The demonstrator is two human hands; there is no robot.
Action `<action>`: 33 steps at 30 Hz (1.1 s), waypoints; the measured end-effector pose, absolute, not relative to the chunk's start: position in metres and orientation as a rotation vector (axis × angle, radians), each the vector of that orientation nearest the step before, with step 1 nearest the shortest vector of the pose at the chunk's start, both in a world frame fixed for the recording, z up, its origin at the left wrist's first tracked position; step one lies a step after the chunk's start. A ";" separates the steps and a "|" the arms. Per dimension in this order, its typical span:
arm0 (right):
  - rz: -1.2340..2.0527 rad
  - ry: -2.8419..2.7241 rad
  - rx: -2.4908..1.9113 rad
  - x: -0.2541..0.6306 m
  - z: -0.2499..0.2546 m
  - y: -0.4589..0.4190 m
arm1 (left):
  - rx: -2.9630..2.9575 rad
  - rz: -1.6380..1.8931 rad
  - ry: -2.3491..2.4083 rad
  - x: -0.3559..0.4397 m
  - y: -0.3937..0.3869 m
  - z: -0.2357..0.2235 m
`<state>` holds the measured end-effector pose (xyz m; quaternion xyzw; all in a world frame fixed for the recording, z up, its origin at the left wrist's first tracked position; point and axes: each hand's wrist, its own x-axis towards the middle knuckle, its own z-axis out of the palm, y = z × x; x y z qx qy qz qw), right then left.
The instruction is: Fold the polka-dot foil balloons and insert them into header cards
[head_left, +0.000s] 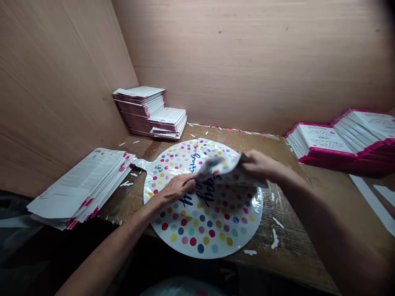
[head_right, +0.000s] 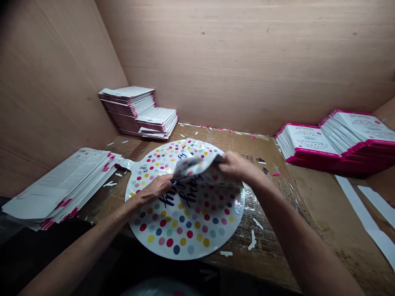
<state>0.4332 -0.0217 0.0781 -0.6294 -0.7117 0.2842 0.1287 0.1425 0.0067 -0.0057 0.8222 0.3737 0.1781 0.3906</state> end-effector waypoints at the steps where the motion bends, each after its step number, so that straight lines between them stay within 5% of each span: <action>1: 0.816 -1.962 -1.910 0.436 0.085 -0.003 | 2.056 0.488 1.071 0.148 0.008 -0.006; 6: 0.520 -1.460 -1.798 0.460 0.052 0.001 | 1.875 0.583 1.667 0.182 0.026 -0.009; 12: 0.403 -1.203 -1.862 0.483 -0.043 -0.047 | 1.877 0.613 1.774 0.192 0.039 -0.021; 16: 0.349 -1.138 -1.948 0.485 -0.057 -0.034 | 2.171 0.709 1.821 0.201 0.034 -0.018; 21: 0.088 -1.388 -2.109 0.475 -0.041 -0.041 | 2.643 0.531 1.485 0.216 0.043 -0.025; 26: -0.392 -2.158 -1.771 0.437 -0.018 -0.055 | 2.665 0.366 1.503 0.217 0.052 -0.051; 33: -0.240 -2.631 -1.807 0.442 -0.030 -0.006 | 2.562 0.363 1.474 0.213 0.055 -0.049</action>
